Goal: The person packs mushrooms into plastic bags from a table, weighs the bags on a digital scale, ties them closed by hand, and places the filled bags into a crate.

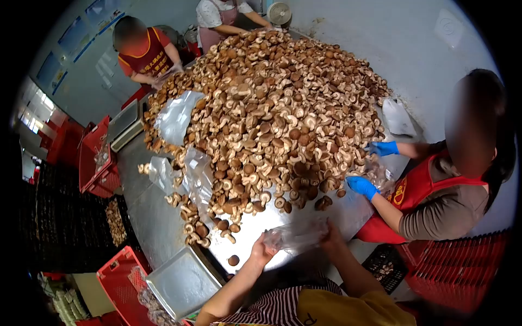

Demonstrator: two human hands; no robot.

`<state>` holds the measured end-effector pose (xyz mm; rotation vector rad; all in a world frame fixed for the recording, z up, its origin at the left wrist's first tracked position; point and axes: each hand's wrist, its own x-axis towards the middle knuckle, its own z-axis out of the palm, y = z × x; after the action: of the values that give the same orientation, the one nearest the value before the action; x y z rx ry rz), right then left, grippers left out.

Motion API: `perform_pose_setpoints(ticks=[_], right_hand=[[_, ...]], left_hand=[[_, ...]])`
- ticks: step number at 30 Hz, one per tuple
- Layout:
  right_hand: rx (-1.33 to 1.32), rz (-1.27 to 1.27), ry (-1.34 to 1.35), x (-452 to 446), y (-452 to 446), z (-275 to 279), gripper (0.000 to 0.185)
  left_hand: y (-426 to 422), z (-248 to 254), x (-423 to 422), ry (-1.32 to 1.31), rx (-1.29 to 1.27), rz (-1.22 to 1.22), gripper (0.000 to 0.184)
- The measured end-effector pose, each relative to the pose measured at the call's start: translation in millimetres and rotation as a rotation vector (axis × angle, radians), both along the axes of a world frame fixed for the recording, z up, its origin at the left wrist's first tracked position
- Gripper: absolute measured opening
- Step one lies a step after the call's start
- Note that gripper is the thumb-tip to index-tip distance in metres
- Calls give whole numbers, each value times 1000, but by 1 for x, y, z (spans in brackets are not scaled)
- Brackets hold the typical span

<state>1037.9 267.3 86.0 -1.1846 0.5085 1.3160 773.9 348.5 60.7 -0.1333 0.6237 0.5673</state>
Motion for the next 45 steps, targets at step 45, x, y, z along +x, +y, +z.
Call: perform_pose_setpoints(ticks=[45], right_hand=[[429, 1012, -931, -45, 255, 36, 64]], left_hand=[[201, 41, -20, 704, 172, -91, 81]])
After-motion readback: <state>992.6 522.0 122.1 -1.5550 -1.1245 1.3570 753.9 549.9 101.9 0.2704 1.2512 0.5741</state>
